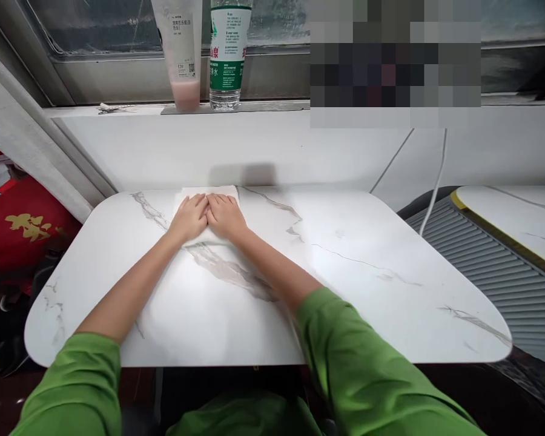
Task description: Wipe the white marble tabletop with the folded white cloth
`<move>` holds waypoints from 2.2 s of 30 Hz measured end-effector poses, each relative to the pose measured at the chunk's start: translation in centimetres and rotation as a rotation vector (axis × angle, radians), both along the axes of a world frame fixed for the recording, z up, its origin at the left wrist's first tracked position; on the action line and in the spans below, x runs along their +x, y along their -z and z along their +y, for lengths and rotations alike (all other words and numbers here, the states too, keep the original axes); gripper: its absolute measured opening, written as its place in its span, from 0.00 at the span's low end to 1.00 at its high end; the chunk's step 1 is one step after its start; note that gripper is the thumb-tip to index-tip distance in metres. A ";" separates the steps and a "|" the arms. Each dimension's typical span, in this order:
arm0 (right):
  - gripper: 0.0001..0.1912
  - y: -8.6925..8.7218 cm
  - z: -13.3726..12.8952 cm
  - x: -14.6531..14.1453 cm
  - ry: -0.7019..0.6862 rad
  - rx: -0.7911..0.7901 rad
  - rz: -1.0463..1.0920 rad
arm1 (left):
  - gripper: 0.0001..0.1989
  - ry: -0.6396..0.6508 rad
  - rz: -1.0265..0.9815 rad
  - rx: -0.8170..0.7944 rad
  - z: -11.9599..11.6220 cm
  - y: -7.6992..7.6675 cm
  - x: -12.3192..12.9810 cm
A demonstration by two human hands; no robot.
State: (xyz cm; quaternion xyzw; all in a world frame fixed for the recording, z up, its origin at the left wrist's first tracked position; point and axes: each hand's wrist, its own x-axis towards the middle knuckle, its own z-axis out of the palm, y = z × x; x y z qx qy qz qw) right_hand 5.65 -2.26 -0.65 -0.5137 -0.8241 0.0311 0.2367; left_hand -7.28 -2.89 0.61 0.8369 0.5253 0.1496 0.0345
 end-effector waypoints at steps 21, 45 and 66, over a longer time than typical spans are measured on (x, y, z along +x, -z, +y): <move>0.25 0.5 -11.9 -1.9 -0.085 -0.005 -0.042 | 0.25 -0.047 0.026 0.071 -12.6 0.9 -2.5; 0.28 0.2 2.5 -12.8 -0.018 -0.083 0.003 | 0.22 -0.266 -0.030 -0.041 4.4 0.1 -12.3; 0.32 -1.5 -17.5 -11.5 -0.398 -0.316 0.256 | 0.25 -0.121 0.055 0.044 -17.6 0.1 -15.2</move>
